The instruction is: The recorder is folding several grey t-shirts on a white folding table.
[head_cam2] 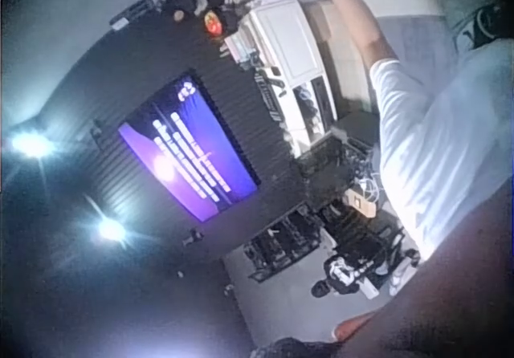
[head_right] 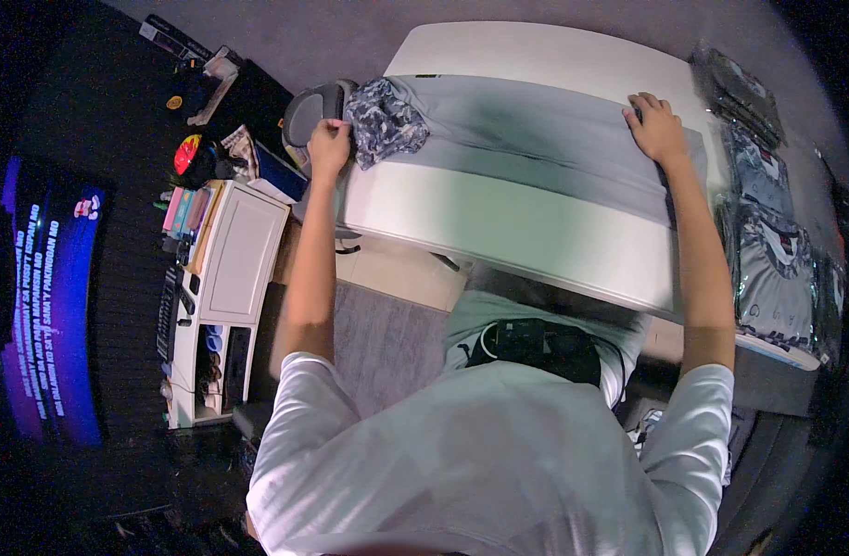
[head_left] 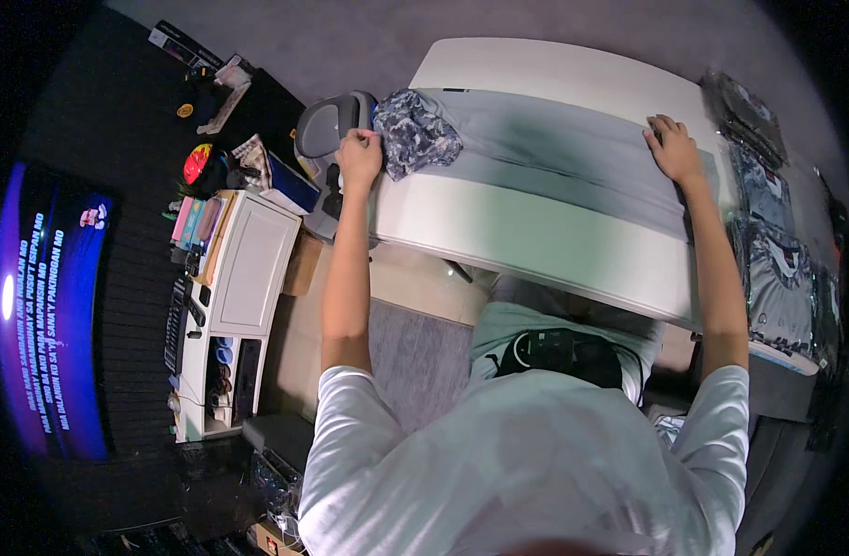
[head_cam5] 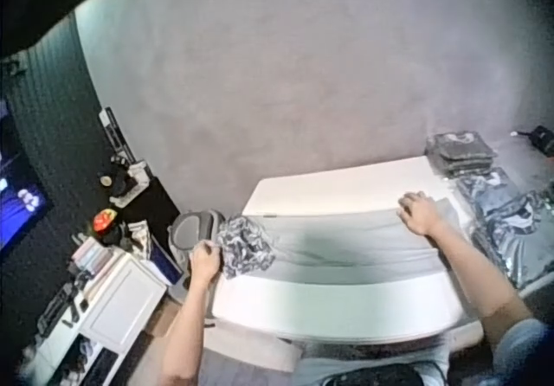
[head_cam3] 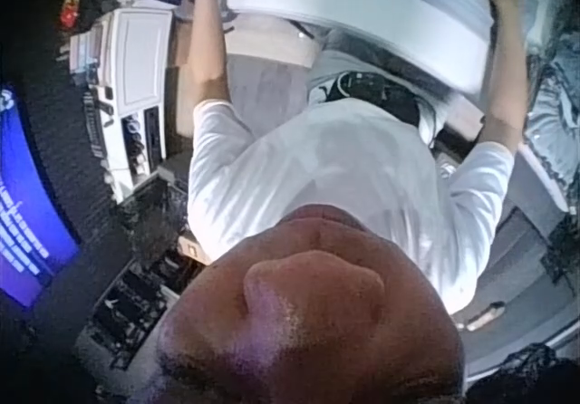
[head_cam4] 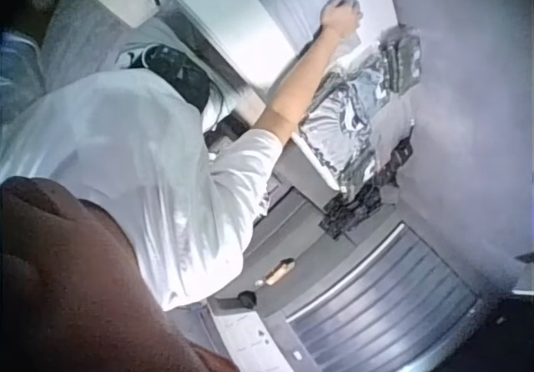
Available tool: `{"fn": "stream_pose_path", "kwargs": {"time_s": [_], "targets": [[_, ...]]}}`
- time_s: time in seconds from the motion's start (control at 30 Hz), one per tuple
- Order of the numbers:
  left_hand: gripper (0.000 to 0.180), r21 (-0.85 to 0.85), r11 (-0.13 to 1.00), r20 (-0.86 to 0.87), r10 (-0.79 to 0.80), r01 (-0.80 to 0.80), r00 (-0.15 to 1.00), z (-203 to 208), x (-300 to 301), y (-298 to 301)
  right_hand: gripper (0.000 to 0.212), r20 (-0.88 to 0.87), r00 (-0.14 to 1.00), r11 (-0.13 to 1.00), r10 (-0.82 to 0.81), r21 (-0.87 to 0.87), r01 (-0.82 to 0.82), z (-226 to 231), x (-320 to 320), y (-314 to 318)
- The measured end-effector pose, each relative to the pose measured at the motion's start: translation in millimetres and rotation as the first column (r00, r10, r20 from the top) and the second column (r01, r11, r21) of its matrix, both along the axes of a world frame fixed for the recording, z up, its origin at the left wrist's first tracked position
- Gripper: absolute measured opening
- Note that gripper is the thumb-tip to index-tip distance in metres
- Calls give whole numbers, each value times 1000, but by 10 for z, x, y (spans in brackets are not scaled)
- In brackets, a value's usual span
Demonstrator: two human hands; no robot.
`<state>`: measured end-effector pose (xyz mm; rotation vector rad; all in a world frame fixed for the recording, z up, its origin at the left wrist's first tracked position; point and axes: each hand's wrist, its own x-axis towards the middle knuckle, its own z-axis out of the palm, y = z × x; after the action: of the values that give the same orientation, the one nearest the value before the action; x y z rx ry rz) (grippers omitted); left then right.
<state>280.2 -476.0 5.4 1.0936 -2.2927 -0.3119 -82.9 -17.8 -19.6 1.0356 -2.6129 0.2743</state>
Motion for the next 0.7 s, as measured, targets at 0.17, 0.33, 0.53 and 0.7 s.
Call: {"fn": "stream_pose_path", "kwargs": {"time_s": [0.17,0.33,0.53,0.7], "targets": [[22,17,992,-509,-102,129,855,-32,87,137,44,24,999,997,-38,-70,40,-133,-50,39],[45,167,984,-315,-4,59,949,-19,179,264,43,25,999,997,-42,-61,43,-171,-84,65],[75,11,1000,118,-19,17,993,110,-26,168,45,103,994,990,-27,-135,41,-191,-236,115],[53,372,911,-280,-72,177,957,220,-18,464,50,41,980,973,-193,-117,197,-389,-443,431]]}}
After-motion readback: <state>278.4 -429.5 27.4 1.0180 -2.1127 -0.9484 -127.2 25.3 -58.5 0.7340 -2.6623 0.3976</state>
